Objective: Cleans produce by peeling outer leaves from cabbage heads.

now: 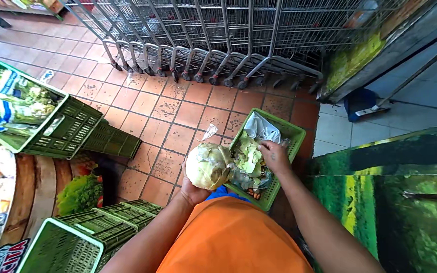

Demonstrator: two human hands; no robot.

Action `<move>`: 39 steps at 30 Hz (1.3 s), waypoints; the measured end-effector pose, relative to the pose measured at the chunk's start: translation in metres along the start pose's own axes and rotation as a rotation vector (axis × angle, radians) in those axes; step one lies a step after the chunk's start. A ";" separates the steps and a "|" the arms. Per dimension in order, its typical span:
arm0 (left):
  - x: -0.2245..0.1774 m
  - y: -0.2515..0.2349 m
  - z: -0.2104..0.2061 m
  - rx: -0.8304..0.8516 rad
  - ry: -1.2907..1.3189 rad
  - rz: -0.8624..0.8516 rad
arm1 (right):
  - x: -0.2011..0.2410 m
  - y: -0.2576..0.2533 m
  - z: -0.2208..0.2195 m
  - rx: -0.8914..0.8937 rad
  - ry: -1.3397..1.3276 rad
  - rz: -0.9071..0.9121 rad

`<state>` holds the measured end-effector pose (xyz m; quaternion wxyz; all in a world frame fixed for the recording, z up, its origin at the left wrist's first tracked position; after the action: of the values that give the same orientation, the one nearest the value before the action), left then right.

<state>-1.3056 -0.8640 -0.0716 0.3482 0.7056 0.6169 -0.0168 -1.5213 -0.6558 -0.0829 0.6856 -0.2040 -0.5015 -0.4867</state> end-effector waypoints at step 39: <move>-0.024 -0.016 -0.040 0.013 -0.023 -0.189 | 0.104 0.060 -0.035 0.323 -0.421 0.135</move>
<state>-1.3422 -0.8641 -0.0379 0.3478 0.6461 0.6766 -0.0616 -1.4497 -0.7045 0.0067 0.6206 -0.2217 -0.6894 -0.3006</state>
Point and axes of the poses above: each hand's wrist, its own y-axis away from the middle knuckle, its own z-axis out of the back of the hand, x = y × z, the point moved 2 cm from there along -y, towards the middle knuckle, and after that the axes turned 11 degrees about -y, right-handed, at the moved point
